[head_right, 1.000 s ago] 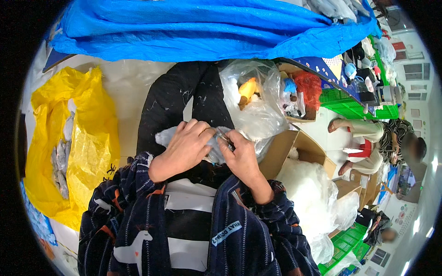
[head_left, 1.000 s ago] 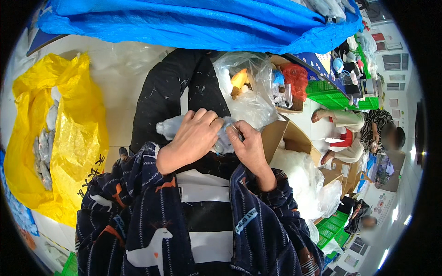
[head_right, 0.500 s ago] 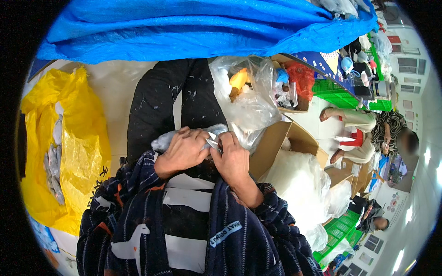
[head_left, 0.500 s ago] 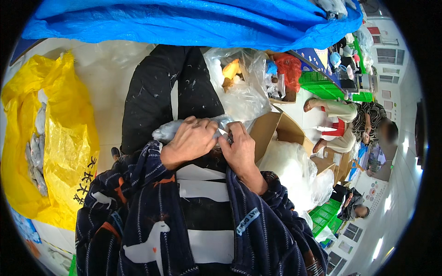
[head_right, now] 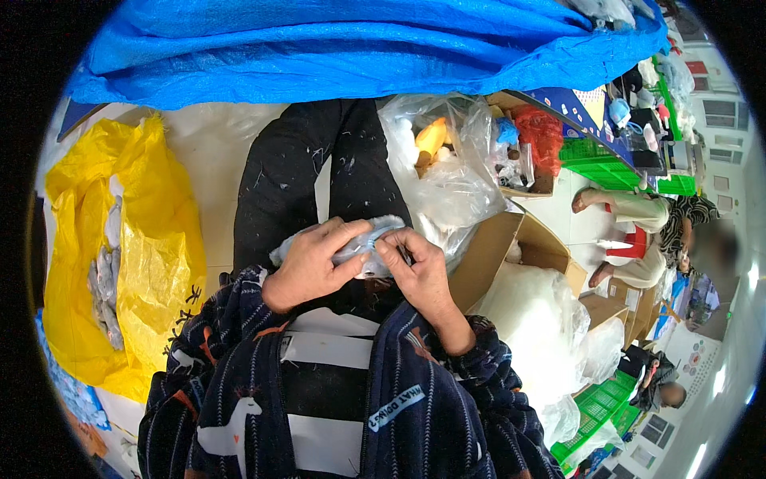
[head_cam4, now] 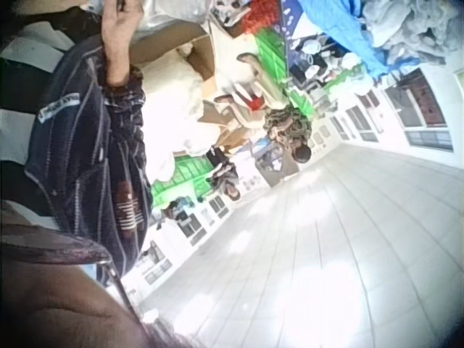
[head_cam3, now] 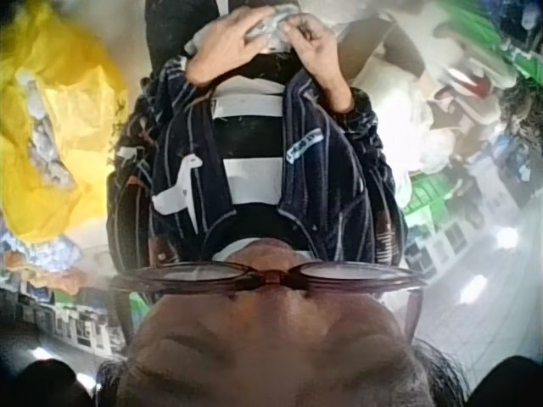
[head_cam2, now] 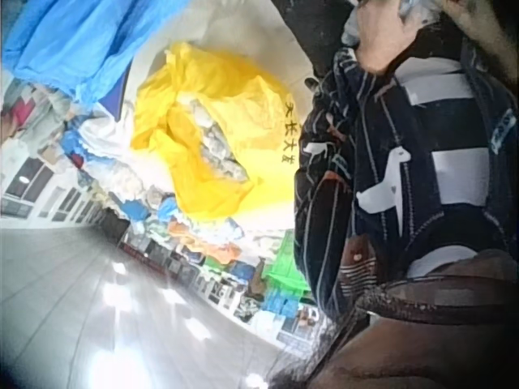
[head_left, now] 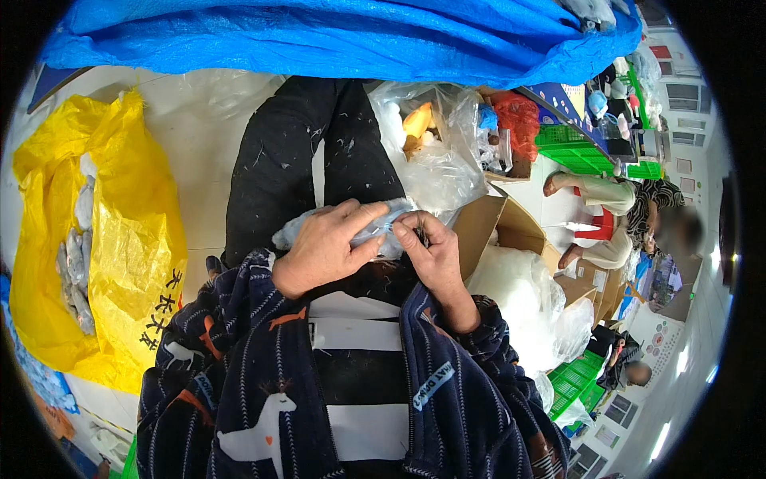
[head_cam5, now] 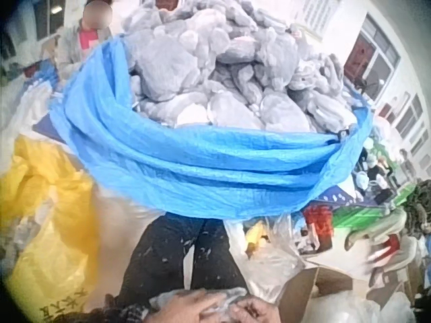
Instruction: The person sits on the floor and uses scissors to trim loose threads and fur from small gray stuffed toys. They handle each toy one at a time, turning it over to access different areas, then place the finished toy into a blue bag.
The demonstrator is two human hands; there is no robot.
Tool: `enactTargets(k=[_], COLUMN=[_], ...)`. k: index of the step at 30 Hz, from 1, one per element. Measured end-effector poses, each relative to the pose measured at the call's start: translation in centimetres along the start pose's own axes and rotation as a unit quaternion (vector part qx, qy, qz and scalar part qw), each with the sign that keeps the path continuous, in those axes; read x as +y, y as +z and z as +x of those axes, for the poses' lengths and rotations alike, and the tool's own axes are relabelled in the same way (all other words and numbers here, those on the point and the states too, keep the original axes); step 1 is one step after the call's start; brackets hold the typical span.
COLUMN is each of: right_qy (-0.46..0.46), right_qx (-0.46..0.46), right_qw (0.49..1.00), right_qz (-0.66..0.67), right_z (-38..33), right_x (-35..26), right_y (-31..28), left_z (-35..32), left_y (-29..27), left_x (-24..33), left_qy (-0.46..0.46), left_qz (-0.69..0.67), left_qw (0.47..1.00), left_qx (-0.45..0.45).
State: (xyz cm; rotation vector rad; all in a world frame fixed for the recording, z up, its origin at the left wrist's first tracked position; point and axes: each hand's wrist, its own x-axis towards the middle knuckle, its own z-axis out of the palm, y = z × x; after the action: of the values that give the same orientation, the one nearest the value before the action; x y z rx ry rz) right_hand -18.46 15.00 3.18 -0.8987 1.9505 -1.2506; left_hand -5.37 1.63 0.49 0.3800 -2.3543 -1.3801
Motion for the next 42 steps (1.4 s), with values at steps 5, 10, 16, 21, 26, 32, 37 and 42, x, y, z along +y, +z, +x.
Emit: enactTargets(k=[5, 10, 16, 21, 26, 32, 37, 42], right_qy=[0.011, 0.017, -0.078, -0.083, -0.038, -0.042, -0.054, -0.070], right_qx=[0.013, 0.029, 0.040, 0.004, 0.010, -0.022, -0.047, -0.054], right_qw=[1.000, 0.999, 0.983, 0.985, 0.989, 0.992, 0.987, 0.982], right_qz=[-0.011, -0.037, -0.163, -0.150, -0.145, -0.113, -0.146, -0.169], right_z=[-0.2, -0.4, -0.2, 0.0, 0.1, 0.1, 0.2, 0.2], right_x=[-0.1, 0.1, -0.7, -0.1, 0.1, -0.1, -0.4, 0.1], right_y=[0.0, 0.2, 0.3, -0.1, -0.2, -0.8, -0.7, -0.9], left_z=[0.4, 0.2, 0.4, 0.6, 0.6, 0.5, 0.4, 1.0], left_y=[-0.3, 0.3, 0.7, 0.9, 0.5, 0.4, 0.4, 0.0], left_x=[0.7, 0.4, -0.3, -0.8, -0.8, -0.9, -1.0, 0.3], left_qy=[0.008, -0.007, -0.018, 0.001, -0.043, -0.064, -0.095, -0.119], left_qz=[0.014, 0.055, 0.032, -0.020, -0.086, -0.125, -0.148, -0.145], left_qw=[1.000, 0.998, 0.999, 1.000, 0.995, 0.989, 0.983, 0.981], left_qx=[-0.008, -0.024, -0.023, 0.015, -0.032, -0.042, -0.049, -0.041])
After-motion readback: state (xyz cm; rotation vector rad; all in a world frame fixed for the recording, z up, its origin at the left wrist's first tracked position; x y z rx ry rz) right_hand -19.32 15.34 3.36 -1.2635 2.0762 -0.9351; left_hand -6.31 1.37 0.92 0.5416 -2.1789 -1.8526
